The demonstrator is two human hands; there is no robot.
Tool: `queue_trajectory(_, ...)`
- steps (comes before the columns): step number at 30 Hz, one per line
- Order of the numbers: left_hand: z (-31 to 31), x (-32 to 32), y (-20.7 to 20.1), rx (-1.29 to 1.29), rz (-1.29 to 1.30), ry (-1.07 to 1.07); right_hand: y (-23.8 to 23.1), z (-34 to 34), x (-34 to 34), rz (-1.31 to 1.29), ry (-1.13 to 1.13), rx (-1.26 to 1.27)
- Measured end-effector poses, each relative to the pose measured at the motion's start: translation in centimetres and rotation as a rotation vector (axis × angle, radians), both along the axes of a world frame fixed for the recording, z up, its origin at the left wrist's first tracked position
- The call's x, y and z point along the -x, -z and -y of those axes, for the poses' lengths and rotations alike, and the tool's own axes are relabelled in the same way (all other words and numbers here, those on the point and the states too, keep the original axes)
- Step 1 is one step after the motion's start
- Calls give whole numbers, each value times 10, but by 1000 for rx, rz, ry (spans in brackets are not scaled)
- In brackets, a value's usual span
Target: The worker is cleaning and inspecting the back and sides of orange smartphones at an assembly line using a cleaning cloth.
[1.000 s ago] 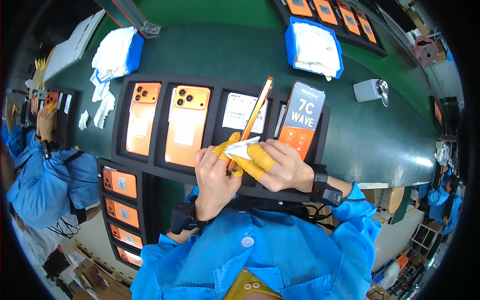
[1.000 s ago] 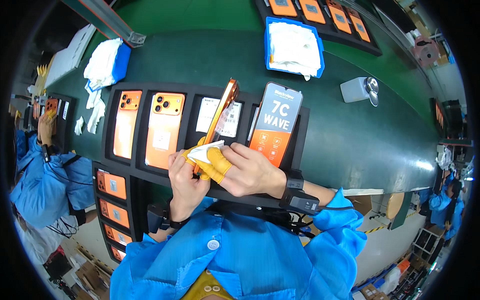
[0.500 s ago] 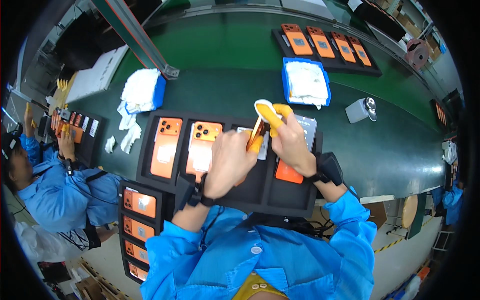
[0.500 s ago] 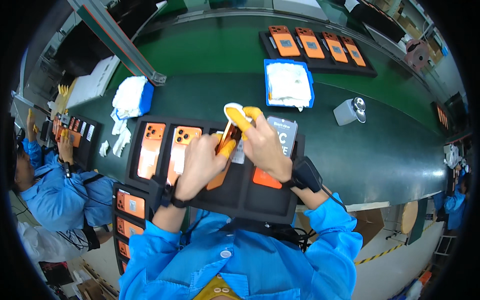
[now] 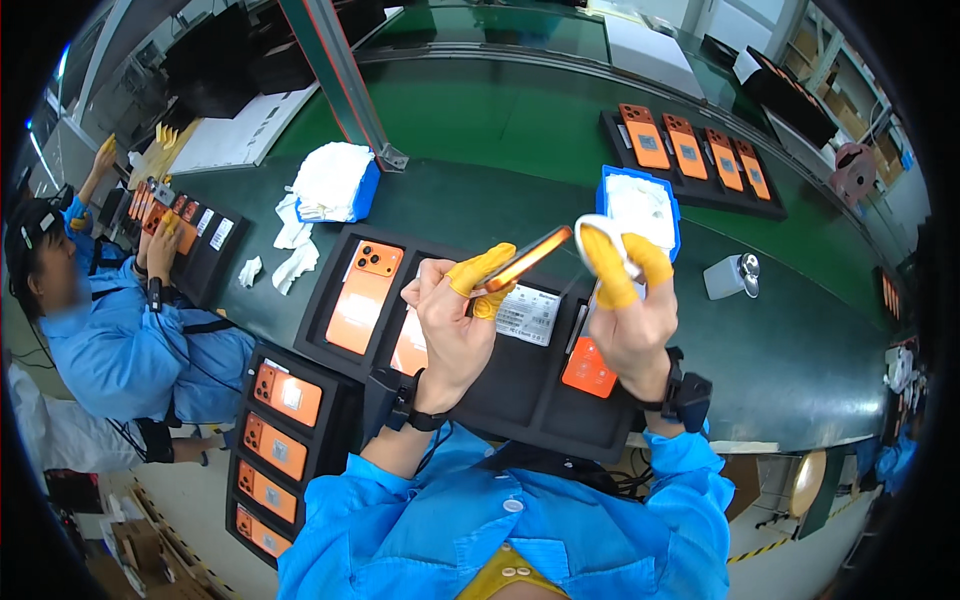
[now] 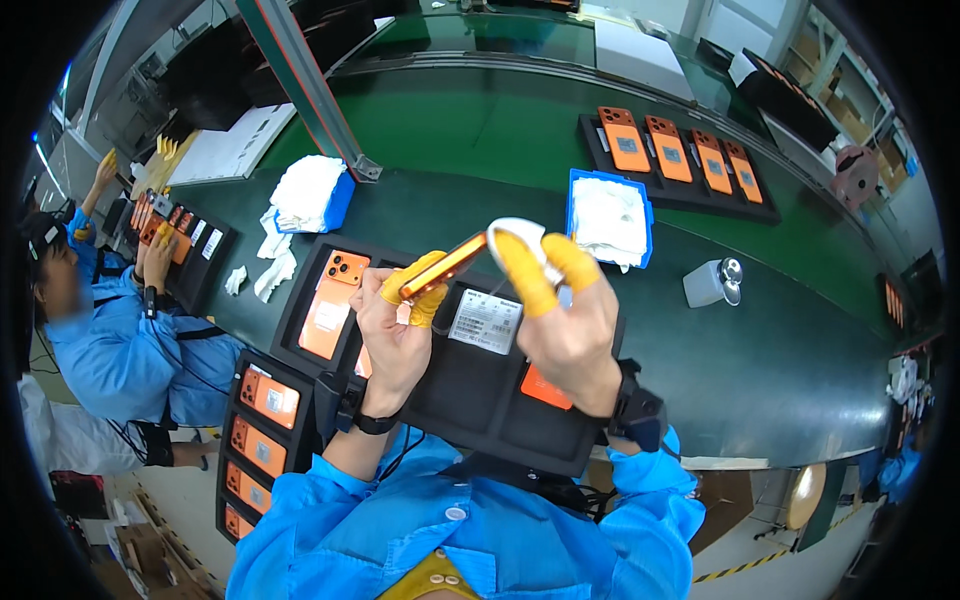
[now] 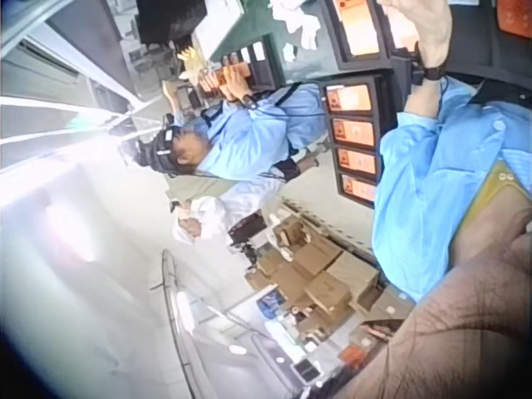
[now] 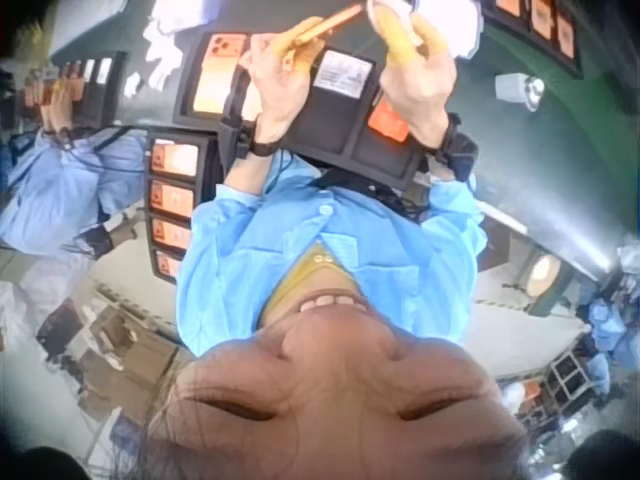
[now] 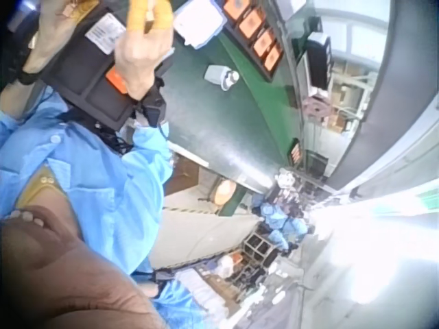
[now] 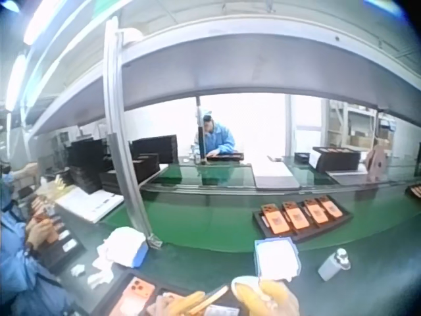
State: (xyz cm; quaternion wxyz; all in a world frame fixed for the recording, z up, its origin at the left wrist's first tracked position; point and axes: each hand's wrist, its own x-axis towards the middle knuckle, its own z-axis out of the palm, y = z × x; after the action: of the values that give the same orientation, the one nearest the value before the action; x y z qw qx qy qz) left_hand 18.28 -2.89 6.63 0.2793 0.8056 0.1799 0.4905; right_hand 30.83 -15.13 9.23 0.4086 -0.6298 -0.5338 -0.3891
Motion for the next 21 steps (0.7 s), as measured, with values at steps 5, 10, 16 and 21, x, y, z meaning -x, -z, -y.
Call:
queue_trajectory(5, 7, -5, 2, -35, 41, 47, -9, -3, 32, 111, -209, 83)
queue_trajectory(10, 3, 4, 11, -58, 60, -7, -1, 1, 4, 81, -74, 7)
queue_trajectory(16, 0, 5, 13, 71, 131, 107, -2, 19, -4, -236, -62, -26)
queue_trajectory(21, 3, 6, 22, 647, 354, 605, -17, 21, 3, -297, -218, -64)
